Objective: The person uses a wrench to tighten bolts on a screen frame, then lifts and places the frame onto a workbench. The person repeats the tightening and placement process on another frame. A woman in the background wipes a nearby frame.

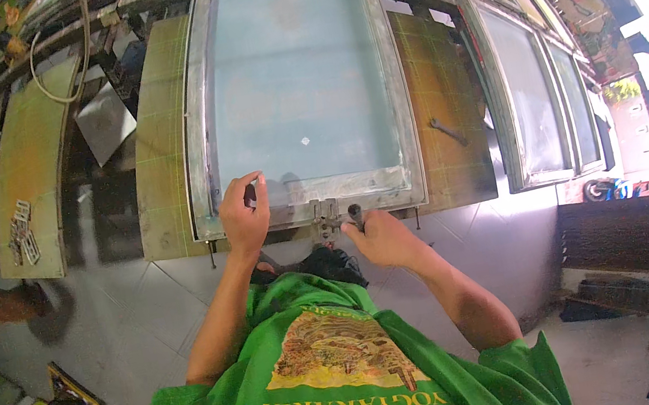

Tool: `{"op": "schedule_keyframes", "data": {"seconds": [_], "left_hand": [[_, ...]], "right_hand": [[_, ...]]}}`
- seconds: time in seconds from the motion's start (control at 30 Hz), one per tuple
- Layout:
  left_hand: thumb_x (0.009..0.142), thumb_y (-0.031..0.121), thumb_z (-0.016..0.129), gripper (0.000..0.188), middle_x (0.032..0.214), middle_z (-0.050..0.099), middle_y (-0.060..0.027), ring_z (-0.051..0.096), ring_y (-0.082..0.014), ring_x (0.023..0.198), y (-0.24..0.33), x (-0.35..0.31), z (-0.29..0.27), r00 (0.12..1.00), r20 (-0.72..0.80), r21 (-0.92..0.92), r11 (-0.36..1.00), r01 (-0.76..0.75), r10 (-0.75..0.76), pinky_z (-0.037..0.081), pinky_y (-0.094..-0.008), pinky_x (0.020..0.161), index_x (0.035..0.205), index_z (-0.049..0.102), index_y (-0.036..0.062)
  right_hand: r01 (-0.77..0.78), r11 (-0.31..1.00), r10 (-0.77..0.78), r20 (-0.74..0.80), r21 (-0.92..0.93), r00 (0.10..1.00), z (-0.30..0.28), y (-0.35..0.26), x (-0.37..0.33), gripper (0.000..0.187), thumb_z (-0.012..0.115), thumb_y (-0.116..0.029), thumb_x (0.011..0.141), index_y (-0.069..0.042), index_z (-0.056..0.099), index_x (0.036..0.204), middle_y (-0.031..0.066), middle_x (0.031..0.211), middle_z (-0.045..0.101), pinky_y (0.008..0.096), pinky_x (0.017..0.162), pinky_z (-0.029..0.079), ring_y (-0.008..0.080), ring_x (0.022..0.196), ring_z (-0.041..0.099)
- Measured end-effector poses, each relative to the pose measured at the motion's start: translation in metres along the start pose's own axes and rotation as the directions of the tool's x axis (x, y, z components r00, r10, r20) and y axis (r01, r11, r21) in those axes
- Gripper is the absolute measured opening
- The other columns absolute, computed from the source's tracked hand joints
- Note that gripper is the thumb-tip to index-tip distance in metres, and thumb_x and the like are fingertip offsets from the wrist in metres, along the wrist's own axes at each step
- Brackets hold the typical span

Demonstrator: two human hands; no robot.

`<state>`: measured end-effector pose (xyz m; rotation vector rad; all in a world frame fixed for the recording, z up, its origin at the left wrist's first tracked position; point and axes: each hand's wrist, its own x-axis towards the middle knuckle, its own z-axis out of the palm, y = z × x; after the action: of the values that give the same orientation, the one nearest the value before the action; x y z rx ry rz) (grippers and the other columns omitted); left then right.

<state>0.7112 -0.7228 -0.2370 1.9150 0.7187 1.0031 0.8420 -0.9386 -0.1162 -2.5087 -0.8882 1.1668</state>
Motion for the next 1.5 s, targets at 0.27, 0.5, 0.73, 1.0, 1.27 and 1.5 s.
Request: {"op": "schedule_keyframes", "data": {"seconds": [0.27,0.5,0.73,1.0,1.27,1.5], "left_hand": [[0.096,0.013,0.077,0.01,0.077,0.065,-0.008,0.059,-0.0216,0.061,-0.006,0.0,-0.008,0.998,-0.029,-0.069,0.996,-0.06,0.058,0.047,-0.0353,0.056,0.103,0.076,0.0059],[0.097,0.016,0.077,0.012,0.068,0.059,-0.0053,0.057,-0.0216,0.058,-0.005,0.004,-0.013,0.994,0.021,-0.047,0.993,-0.104,0.105,0.045,-0.0367,0.051,0.091,0.074,0.0061],[0.1,0.021,0.074,0.022,0.061,0.055,-0.0057,0.055,-0.0234,0.053,-0.002,0.003,-0.009,0.996,0.072,-0.039,0.998,-0.059,0.061,0.044,-0.0381,0.049,0.084,0.072,0.0058],[0.101,0.023,0.073,0.025,0.061,0.055,-0.0065,0.056,-0.0254,0.053,-0.008,0.001,-0.003,0.992,0.071,0.021,0.994,-0.106,0.104,0.045,-0.0395,0.05,0.083,0.072,0.0067],[0.102,0.024,0.07,0.028,0.064,0.057,-0.0104,0.058,-0.0292,0.055,-0.001,0.004,-0.012,0.988,0.136,0.02,0.997,-0.079,0.076,0.045,-0.0413,0.052,0.081,0.069,0.0056],[0.102,0.026,0.071,0.026,0.065,0.059,-0.0097,0.059,-0.0292,0.056,-0.005,0.002,-0.012,0.99,0.132,-0.015,0.999,-0.05,0.051,0.046,-0.0415,0.052,0.087,0.072,0.0045]], "right_hand": [[-0.121,0.992,0.119,0.047,0.039,0.992,-0.001,-0.02,0.004,0.039,0.054,-0.033,0.113,0.0,0.065,0.095,0.0018,0.064,0.056,0.0341,0.06,0.046,0.0132,0.06,0.055],[-0.298,0.828,0.21,0.23,0.475,0.95,-0.006,-0.018,0.014,0.035,0.051,-0.031,0.115,-0.001,0.069,0.11,-0.0035,0.062,0.046,0.0272,0.048,0.032,0.008,0.053,0.042],[-0.443,0.721,0.311,0.323,0.533,0.894,0.005,-0.004,0.027,0.034,0.053,-0.03,0.114,-0.002,0.064,0.131,0.0022,0.065,0.056,0.032,0.05,0.04,0.0124,0.058,0.053],[0.471,0.333,-0.004,0.498,-0.817,0.867,-0.028,-0.051,0.042,0.04,0.062,-0.014,0.1,0.0,0.061,0.137,0.014,0.077,0.073,0.0481,0.068,0.06,0.0338,0.072,0.074],[0.419,0.708,-0.168,0.44,-0.569,0.882,-0.03,-0.04,0.034,0.038,0.051,-0.034,0.113,0.0,0.069,0.11,0.0144,0.075,0.07,0.0374,0.065,0.054,0.0234,0.073,0.073],[-0.311,0.937,0.249,0.315,0.161,0.916,0.002,-0.04,0.034,0.043,0.054,-0.042,0.113,-0.002,0.067,0.105,0.0017,0.067,0.054,0.0323,0.053,0.042,0.0122,0.057,0.049]]}}
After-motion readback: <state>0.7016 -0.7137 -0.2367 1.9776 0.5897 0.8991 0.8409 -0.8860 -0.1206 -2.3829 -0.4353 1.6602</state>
